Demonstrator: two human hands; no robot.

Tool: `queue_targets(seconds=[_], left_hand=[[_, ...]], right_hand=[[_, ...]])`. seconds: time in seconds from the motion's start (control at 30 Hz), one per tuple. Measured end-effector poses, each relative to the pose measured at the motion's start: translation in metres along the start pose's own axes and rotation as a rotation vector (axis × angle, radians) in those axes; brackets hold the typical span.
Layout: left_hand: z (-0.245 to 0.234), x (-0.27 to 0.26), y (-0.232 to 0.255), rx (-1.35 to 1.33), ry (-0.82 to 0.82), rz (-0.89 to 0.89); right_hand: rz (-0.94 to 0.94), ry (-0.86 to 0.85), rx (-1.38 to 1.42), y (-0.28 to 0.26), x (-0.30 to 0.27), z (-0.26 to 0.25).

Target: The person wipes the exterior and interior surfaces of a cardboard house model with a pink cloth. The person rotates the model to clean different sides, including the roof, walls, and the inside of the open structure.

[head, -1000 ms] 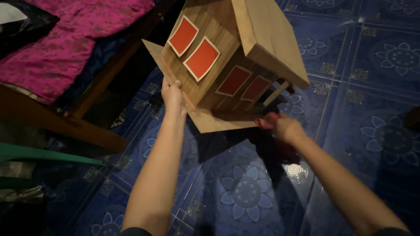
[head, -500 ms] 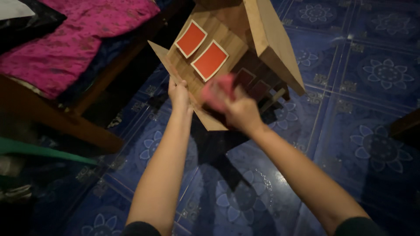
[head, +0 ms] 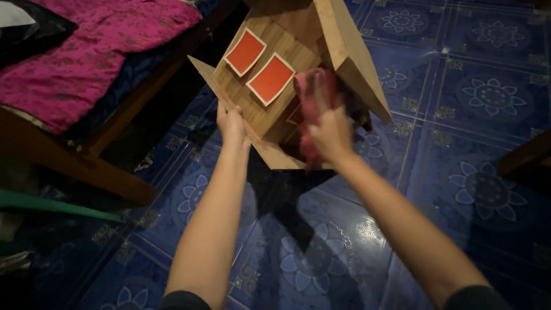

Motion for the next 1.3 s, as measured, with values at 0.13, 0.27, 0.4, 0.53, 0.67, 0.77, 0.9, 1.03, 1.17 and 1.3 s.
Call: queue_targets(seconds=[0.13,0.27,0.4,0.53,0.67,0.77,0.9,1.03,1.17,1.3], left_hand=[[-0.004,0.001,-0.007,0.029,0.014,0.005],[-0.016,0.006,-0.002,0.073,0.005,0.049],[-0.007,0.004,-0.005,0.039,0.028,-0.049],[0.008,-0.002,0.002,-0.012,0.008,-0.035],[0.018,-0.005,0.000,-0.026,-0.018,-0.004],[0.017,-0.001,0.002,-0.022,0.017,0.007],[0.011,-0.003,0.001,-0.018,-0.007,-0.022],[0.003,0.002,-0.001,0.017,0.033,-0.037],[-0.013,0.014,-0.008,0.057,0.018,-0.034],[-0.023,0.022,-0.012,0.076,-0.043,-0.009]], right_hand=[[-0.341,0.109,-0.149,-0.024,-0.011,0.015],[-0.567,0.040,-0.191,-0.020,-0.029,0.015],[-0.737,0.365,-0.187,-0.010,-0.029,-0.009],[-0.044,0.067,0.061,0.012,-0.004,-0.012],[0.009,0.074,0.034,0.000,-0.011,-0.013],[-0.170,0.206,-0.011,-0.009,-0.005,-0.002],[-0.240,0.269,-0.219,0.050,-0.001,0.017],[0.181,0.001,-0.198,0.164,-0.017,0.049],[0.297,0.036,-0.044,0.210,-0.047,0.047],[0.095,0.156,-0.022,0.155,-0.047,0.029]])
Point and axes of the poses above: each hand's wrist, its own x-axis towards the middle knuckle, its own z-axis out of the palm, y = z × x, the point moved 4 cm from there along x, towards the middle knuckle, and after that the axes turned 3 degrees about -y, right-handed, at the moved point
